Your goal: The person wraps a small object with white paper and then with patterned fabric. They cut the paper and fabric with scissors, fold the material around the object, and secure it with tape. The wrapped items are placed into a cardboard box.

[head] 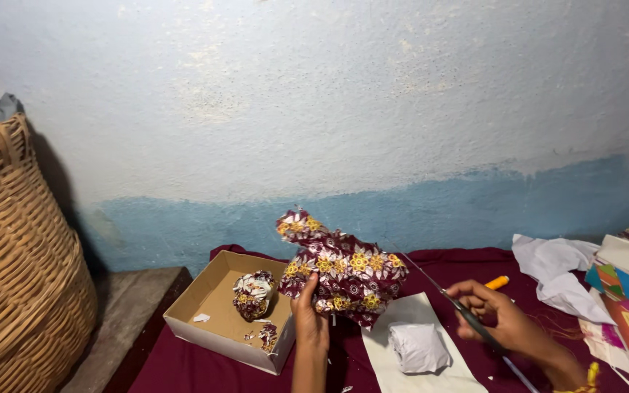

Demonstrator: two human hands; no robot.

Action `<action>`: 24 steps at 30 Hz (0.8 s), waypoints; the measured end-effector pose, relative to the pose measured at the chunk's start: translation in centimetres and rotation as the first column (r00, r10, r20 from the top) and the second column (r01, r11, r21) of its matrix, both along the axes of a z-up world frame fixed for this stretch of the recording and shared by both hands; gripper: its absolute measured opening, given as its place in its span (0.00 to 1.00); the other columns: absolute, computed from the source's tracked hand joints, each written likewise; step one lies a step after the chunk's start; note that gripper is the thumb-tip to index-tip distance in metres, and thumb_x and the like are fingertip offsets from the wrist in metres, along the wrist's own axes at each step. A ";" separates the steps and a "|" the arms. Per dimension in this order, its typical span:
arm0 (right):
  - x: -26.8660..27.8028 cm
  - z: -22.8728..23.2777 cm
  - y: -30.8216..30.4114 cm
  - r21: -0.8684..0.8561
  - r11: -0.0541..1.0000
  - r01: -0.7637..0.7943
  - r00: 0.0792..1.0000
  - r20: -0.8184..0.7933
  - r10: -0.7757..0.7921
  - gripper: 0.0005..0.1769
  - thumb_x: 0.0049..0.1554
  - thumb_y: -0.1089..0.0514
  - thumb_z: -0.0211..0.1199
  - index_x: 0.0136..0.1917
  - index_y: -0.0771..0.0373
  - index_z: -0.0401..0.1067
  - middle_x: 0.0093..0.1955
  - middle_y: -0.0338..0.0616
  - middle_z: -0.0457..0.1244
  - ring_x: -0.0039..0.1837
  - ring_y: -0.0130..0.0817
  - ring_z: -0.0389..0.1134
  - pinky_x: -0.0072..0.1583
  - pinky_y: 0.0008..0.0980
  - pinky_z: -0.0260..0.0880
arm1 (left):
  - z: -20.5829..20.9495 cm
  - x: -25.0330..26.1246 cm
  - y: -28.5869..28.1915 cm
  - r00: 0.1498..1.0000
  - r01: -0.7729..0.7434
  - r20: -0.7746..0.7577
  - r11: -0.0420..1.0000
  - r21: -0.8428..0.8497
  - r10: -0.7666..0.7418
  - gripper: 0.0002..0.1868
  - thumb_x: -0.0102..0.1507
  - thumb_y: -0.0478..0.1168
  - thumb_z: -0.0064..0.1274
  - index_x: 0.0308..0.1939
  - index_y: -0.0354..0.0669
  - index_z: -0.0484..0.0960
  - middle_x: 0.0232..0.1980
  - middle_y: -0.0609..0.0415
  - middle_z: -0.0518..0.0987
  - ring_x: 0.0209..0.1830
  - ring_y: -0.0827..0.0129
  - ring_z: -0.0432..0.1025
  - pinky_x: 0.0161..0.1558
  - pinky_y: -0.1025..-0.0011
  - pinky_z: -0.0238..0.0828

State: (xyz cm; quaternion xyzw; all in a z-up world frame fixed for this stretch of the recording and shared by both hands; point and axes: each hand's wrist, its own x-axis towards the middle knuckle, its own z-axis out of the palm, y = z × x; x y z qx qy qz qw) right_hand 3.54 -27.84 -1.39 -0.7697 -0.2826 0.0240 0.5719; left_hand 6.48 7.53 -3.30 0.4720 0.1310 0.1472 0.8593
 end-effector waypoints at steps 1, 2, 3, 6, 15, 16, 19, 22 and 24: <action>0.0 0.1 -0.5 -0.015 0.998 -0.054 0.994 0.097 0.055 0.38 0.45 0.52 0.78 0.65 0.61 0.67 0.38 0.33 0.64 0.44 0.24 0.66 0.50 0.25 0.67 | 0.3 -0.3 -0.1 1.000 -0.013 -0.009 0.999 0.035 0.014 0.38 0.51 0.55 0.65 0.59 0.34 0.77 0.70 0.41 0.72 0.75 0.57 0.56 0.75 0.42 0.36; -0.1 0.1 -0.9 -0.039 0.994 -0.106 0.994 0.009 0.107 0.38 0.44 0.50 0.78 0.64 0.60 0.66 0.38 0.33 0.63 0.43 0.24 0.66 0.48 0.25 0.66 | 0.5 -0.6 -0.4 1.000 -0.023 -0.019 0.997 0.071 0.025 0.39 0.52 0.55 0.65 0.59 0.34 0.76 0.69 0.40 0.72 0.75 0.56 0.58 0.75 0.42 0.38; -0.2 0.2 -1.3 -0.058 0.986 -0.159 0.985 -0.081 0.154 0.39 0.44 0.49 0.79 0.64 0.59 0.65 0.38 0.33 0.62 0.42 0.24 0.65 0.47 0.24 0.66 | 0.7 -0.8 -0.7 0.999 -0.033 -0.029 0.994 0.106 0.036 0.39 0.52 0.55 0.65 0.60 0.33 0.75 0.69 0.39 0.73 0.75 0.55 0.59 0.75 0.42 0.40; -0.4 0.0 -1.6 -0.203 0.952 -0.228 0.951 -0.256 0.173 0.35 0.47 0.46 0.78 0.62 0.59 0.66 0.37 0.31 0.56 0.39 0.24 0.57 0.42 0.25 0.56 | 1.1 -1.1 -1.7 0.993 -0.068 0.102 0.991 0.114 0.057 0.38 0.51 0.52 0.66 0.60 0.36 0.76 0.60 0.41 0.81 0.64 0.55 0.73 0.72 0.51 0.56; 0.9 -1.9 -0.8 -0.324 0.934 -0.152 0.959 -0.277 0.060 0.29 0.51 0.46 0.76 0.59 0.61 0.71 0.34 0.31 0.55 0.38 0.22 0.53 0.41 0.25 0.54 | -0.1 -0.7 -3.2 0.978 -0.047 0.209 0.993 0.109 0.024 0.32 0.55 0.46 0.65 0.60 0.37 0.76 0.53 0.49 0.82 0.55 0.62 0.76 0.62 0.63 0.68; 1.0 -2.5 -0.6 -0.290 0.944 -0.154 0.957 -0.282 0.070 0.28 0.52 0.46 0.75 0.59 0.61 0.71 0.34 0.31 0.56 0.38 0.22 0.53 0.41 0.25 0.54 | -0.4 -0.7 -3.5 0.975 -0.042 0.220 0.988 0.150 0.008 0.31 0.54 0.47 0.66 0.58 0.38 0.76 0.52 0.49 0.82 0.53 0.63 0.76 0.60 0.63 0.70; 1.9 -4.2 0.5 -0.186 0.972 -0.146 0.939 -0.335 0.077 0.30 0.52 0.46 0.74 0.60 0.64 0.70 0.35 0.33 0.61 0.38 0.21 0.59 0.39 0.24 0.58 | -1.3 -0.5 -4.6 0.985 0.011 0.162 0.961 0.278 -0.058 0.29 0.54 0.49 0.67 0.53 0.36 0.79 0.46 0.48 0.83 0.46 0.62 0.78 0.54 0.62 0.74; 2.4 -5.5 1.7 -0.095 0.986 -0.134 0.936 -0.339 0.095 0.32 0.54 0.43 0.71 0.56 0.72 0.68 0.33 0.37 0.61 0.32 0.24 0.60 0.33 0.24 0.60 | -1.7 -0.5 -5.2 0.995 0.094 0.004 0.931 0.353 -0.102 0.28 0.54 0.50 0.68 0.48 0.32 0.81 0.41 0.46 0.84 0.40 0.59 0.78 0.49 0.60 0.77; 2.3 -5.7 2.1 -0.023 0.994 -0.109 0.928 -0.362 0.093 0.33 0.52 0.43 0.71 0.58 0.70 0.67 0.32 0.40 0.63 0.30 0.26 0.63 0.32 0.24 0.65 | -1.7 -0.6 -5.3 0.996 0.076 0.007 0.935 0.345 -0.084 0.28 0.53 0.50 0.69 0.48 0.35 0.79 0.41 0.47 0.84 0.39 0.60 0.77 0.48 0.60 0.76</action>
